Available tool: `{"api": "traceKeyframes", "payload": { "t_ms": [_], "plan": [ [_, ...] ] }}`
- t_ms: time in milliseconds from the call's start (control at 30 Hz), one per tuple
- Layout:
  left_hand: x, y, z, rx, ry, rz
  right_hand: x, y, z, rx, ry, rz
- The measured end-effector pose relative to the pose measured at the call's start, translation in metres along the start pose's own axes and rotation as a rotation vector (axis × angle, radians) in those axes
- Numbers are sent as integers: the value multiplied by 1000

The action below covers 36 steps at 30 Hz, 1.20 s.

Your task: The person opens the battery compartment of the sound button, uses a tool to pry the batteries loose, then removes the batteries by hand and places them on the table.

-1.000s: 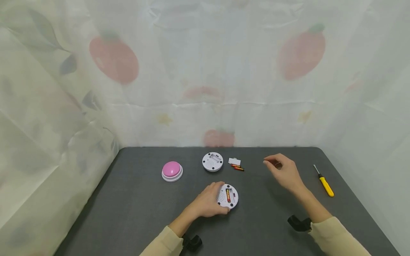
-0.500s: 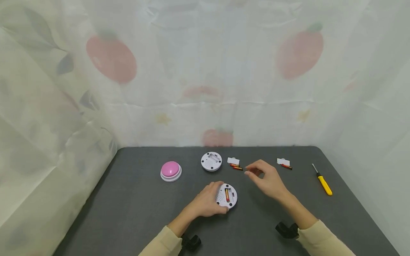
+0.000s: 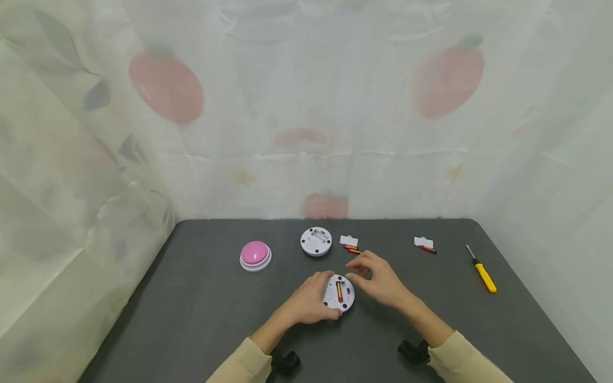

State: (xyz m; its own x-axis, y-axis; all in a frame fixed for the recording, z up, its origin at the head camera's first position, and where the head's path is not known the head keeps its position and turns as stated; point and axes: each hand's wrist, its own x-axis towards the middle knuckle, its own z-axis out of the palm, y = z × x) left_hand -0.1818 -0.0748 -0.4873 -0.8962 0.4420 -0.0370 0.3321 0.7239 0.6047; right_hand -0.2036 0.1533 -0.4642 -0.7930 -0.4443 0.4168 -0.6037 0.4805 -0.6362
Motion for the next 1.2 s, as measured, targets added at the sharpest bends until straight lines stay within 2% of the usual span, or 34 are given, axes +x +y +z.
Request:
{"api": "traceKeyframes", "payload": {
  "t_ms": [133,267,400,533,733,900,1200],
  "plan": [
    [0,-1,0,2,1,-3,2,1,8,-3,-55,26],
    [-1,-2,1,-6,5,7,1,5,18,-8,-101,4],
    [0,-3,2,-8,-4,4,-3,10,26,-12,-120,-24],
    [1,-4,3,-7,-10,3,-6,12,31,-42,-138,-19],
    [2,-5,3,-7,-5,14,-6,9,31,-76,-136,-37],
    [2,-4,3,-2,-1,16,-5,5,28,-102,-142,-17],
    [2,-2,3,-10,-2,4,-7,4,19,-74,-149,-34]
  ]
}}
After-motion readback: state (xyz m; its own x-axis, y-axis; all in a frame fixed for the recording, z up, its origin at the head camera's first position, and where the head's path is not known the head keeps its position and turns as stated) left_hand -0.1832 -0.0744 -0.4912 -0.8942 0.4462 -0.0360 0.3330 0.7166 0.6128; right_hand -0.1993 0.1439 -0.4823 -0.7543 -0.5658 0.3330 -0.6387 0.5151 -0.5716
